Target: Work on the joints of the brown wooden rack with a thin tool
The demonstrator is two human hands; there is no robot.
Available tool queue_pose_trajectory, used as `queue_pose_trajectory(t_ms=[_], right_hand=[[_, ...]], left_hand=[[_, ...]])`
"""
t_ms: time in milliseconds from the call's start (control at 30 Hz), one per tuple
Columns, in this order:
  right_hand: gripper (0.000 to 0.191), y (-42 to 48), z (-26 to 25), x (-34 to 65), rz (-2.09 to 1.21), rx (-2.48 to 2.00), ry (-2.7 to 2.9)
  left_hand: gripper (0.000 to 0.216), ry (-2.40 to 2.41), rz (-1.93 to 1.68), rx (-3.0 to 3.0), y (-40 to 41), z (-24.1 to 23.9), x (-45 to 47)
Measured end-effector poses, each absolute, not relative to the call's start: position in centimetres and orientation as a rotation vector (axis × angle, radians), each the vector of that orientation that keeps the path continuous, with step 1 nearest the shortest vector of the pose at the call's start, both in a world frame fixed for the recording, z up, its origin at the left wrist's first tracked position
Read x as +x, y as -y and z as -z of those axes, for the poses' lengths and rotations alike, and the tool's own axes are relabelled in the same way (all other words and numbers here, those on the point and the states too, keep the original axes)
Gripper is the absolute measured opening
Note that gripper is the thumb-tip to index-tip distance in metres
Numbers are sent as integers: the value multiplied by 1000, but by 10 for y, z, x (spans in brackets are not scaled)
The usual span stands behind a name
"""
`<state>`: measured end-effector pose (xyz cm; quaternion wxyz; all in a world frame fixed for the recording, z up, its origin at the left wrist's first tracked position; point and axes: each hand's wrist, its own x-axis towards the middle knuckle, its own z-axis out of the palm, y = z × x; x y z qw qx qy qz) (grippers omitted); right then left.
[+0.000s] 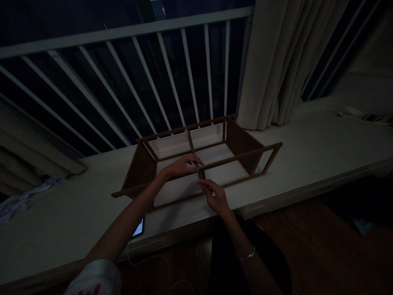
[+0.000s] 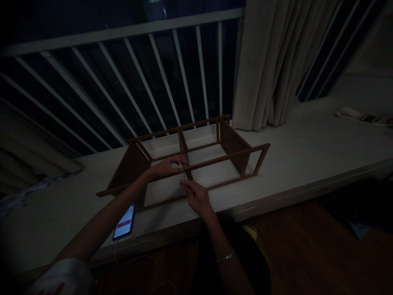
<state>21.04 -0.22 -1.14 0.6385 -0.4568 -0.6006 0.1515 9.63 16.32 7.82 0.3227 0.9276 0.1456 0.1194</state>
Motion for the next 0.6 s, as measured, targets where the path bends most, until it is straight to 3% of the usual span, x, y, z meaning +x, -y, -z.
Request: queue_pose_trajectory(t_ms=[600], right_hand=[[20,-2,16,208,-144,-1067,1374]], left_hand=[[30,-349,-328,2391,-162,-78,96]])
